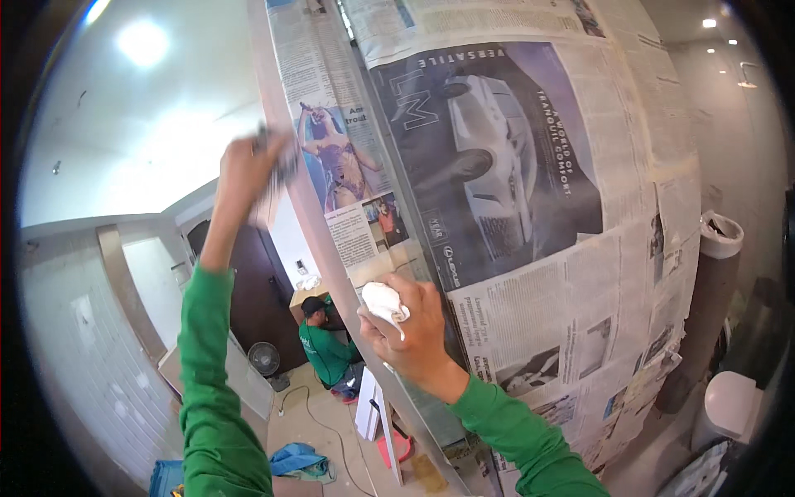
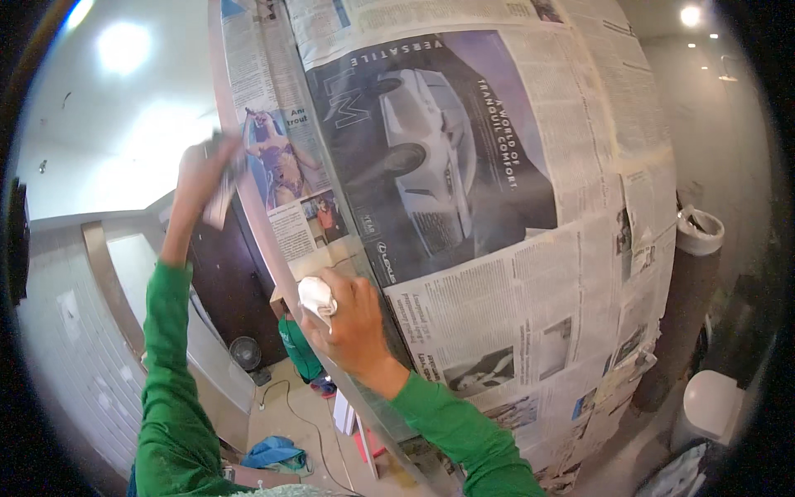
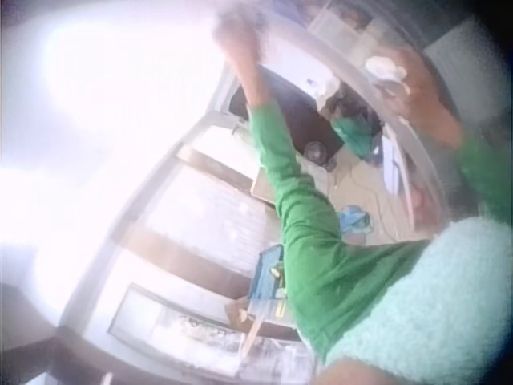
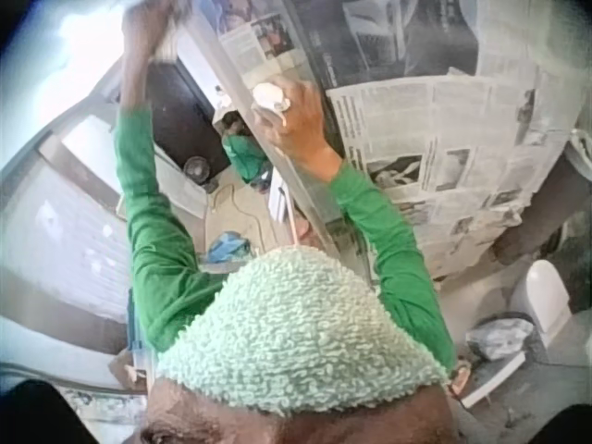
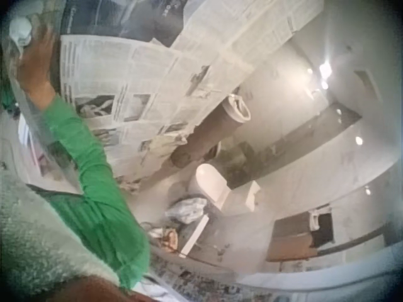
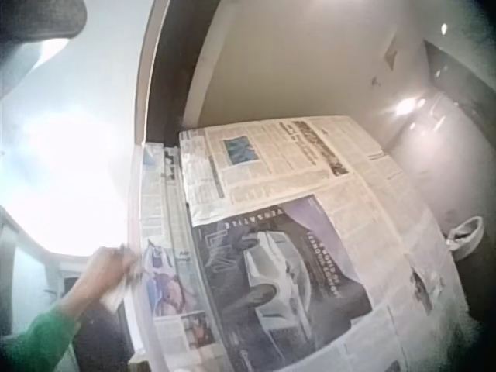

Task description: The person uses a scraper to apply plaster to the edges of a wall, stirs blue paint in a bucket, and then uses a brush to apply a base coat along the corner of the wall.

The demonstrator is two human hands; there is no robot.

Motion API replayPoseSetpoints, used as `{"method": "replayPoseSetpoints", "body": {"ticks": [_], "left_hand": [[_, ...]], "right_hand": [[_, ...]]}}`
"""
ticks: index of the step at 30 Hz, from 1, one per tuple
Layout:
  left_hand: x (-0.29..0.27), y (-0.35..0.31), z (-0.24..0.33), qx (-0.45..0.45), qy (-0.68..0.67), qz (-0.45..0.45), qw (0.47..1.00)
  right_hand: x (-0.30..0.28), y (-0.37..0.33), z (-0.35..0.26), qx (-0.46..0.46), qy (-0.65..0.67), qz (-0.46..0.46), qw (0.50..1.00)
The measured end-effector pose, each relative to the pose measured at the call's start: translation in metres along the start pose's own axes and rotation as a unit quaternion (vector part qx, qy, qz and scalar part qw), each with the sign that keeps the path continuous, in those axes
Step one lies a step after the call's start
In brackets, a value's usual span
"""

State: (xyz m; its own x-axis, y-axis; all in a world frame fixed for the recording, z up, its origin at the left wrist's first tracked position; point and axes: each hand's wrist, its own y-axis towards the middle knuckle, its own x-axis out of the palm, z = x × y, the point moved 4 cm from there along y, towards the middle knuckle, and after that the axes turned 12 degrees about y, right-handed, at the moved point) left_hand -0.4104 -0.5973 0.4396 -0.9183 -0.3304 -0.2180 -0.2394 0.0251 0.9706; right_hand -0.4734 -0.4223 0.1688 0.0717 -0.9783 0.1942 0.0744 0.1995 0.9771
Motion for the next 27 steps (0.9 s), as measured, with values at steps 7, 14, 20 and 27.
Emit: {"method": "replayPoseSetpoints", "body": {"ticks": [7, 14, 20, 27], "left_hand": [[-0.035, 0.029, -0.014, -0.149, -0.178, 0.046, 0.972], [-0.035, 0.122, -0.017, -0.058, 0.062, 0.167, 0.982], [0.011, 0.026, -0.017, -0.06, -0.035, 0.141, 0.988], [-0.013, -0.307, 0.001, 0.025, -0.214, 0.089, 0.972]], "right_hand": [[0.01, -0.006, -0.017, 0.022, 0.041, 0.018, 0.999], [0.001, -0.003, -0.019, 0.007, 0.032, -0.022, 0.999], [-0.004, -0.002, -0.014, 0.024, 0.003, -0.029, 0.999], [-0.105, -0.125, -0.063, 0.23, 0.091, -0.026, 0.968]]}}
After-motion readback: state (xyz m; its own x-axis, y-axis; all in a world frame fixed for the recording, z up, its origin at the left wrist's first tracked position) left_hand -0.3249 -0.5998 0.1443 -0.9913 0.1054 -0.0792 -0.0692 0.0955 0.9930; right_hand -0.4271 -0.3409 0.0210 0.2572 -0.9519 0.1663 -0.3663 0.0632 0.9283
